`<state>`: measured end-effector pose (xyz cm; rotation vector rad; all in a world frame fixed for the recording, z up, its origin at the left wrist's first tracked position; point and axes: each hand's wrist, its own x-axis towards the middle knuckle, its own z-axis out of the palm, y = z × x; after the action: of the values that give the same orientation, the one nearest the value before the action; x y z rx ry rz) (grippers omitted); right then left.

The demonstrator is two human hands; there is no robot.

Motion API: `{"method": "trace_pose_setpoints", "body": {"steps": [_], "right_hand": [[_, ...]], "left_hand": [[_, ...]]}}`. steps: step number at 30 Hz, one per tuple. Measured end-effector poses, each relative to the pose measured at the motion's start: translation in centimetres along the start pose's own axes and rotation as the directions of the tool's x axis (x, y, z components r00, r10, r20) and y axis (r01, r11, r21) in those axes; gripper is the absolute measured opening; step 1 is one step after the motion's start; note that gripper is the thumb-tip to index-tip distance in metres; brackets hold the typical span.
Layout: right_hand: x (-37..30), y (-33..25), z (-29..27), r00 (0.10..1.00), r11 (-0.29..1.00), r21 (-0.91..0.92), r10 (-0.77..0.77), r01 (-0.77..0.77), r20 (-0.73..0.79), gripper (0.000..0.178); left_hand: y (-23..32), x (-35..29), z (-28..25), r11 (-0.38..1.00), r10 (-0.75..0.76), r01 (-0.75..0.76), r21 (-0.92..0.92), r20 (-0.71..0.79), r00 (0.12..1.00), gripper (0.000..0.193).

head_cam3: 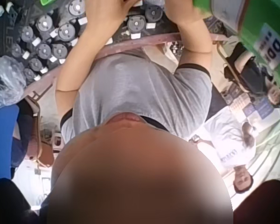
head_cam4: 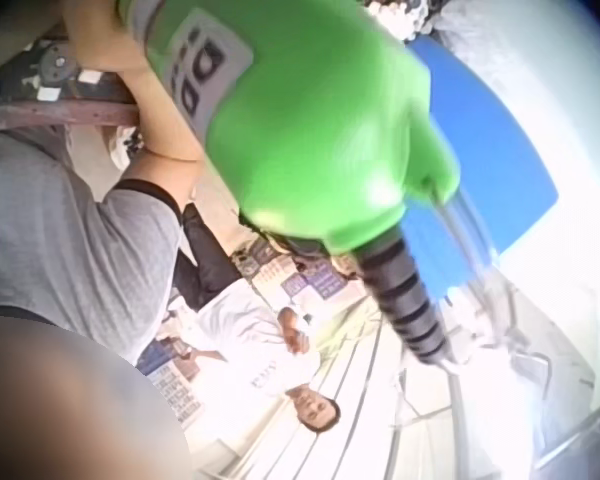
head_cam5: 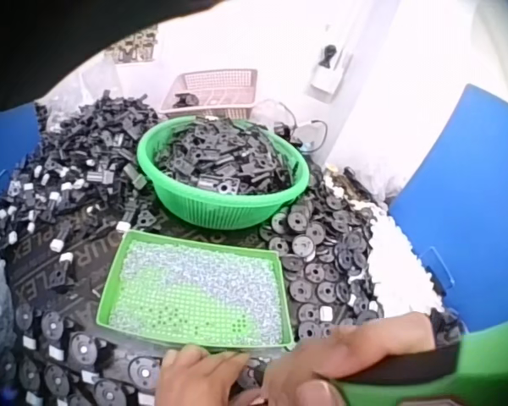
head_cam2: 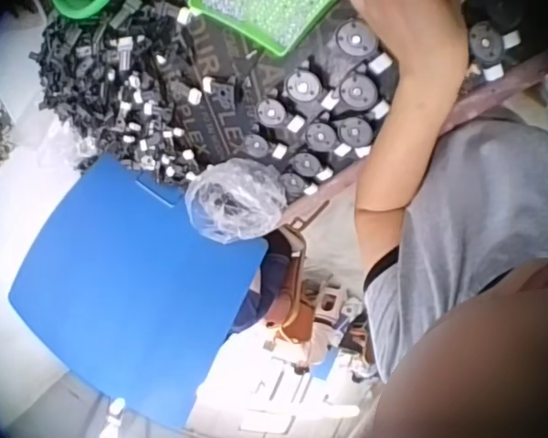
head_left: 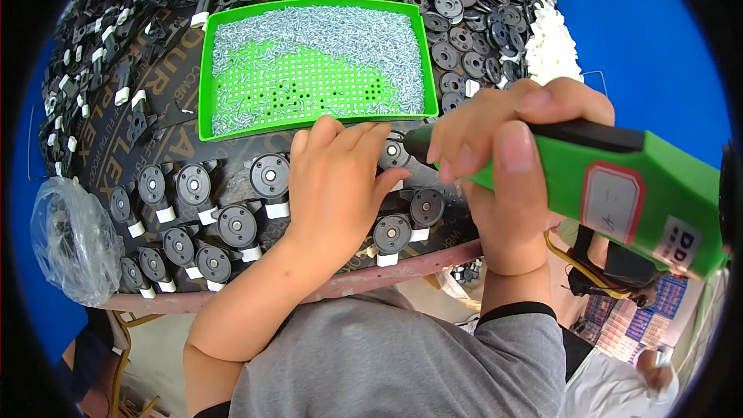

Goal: Assembling small electric motors using an electric screwdriver to fasten screws into the motor casing.

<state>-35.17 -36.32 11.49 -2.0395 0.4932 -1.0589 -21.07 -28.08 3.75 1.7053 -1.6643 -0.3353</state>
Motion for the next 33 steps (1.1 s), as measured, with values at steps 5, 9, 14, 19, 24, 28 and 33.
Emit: {"method": "trace_pose_setpoints", "body": {"steps": [5,9,14,19,24,28,33], "right_hand": [[0.2,0.6,0.6,1.000,1.000,-0.001,0.015,-0.015,-0.005,0.029],[0.4,0.9,1.1,1.000,1.000,-0.018,0.018,-0.018,0.000,0.029],[1.1,2.0,2.3,0.998,0.997,0.039,-0.059,0.060,-0.025,0.026],[1.4,2.2,2.3,0.995,0.995,0.009,-0.098,0.098,-0.010,0.025],[2.8,0.8,0.7,0.989,0.861,0.499,-0.030,0.101,-0.147,0.024],[4.5,3.3,2.4,0.969,0.942,0.329,0.020,0.064,-0.245,0.022],[4.9,5.6,3.9,0.973,0.953,0.278,-0.052,0.116,-0.226,0.023]], "left_hand": [[-0.2,0.2,-0.1,0.999,-0.031,0.030,0.016,0.066,0.997,0.046],[-0.1,0.3,-0.3,0.997,-0.063,0.059,0.041,0.082,0.995,0.044],[-0.2,0.2,-0.2,0.999,-0.044,0.044,-0.013,0.030,0.999,0.042],[-0.3,0.5,-0.3,0.998,-0.055,0.056,-0.003,0.092,0.994,0.041],[-0.7,0.0,-0.3,1.000,-0.025,0.025,0.000,-0.036,0.999,0.040],[-0.3,-0.2,-0.5,0.999,-0.038,0.038,0.020,-0.004,0.999,0.046],[-0.6,-0.2,-0.5,1.000,-0.024,0.024,0.007,-0.018,1.000,0.050]]}}
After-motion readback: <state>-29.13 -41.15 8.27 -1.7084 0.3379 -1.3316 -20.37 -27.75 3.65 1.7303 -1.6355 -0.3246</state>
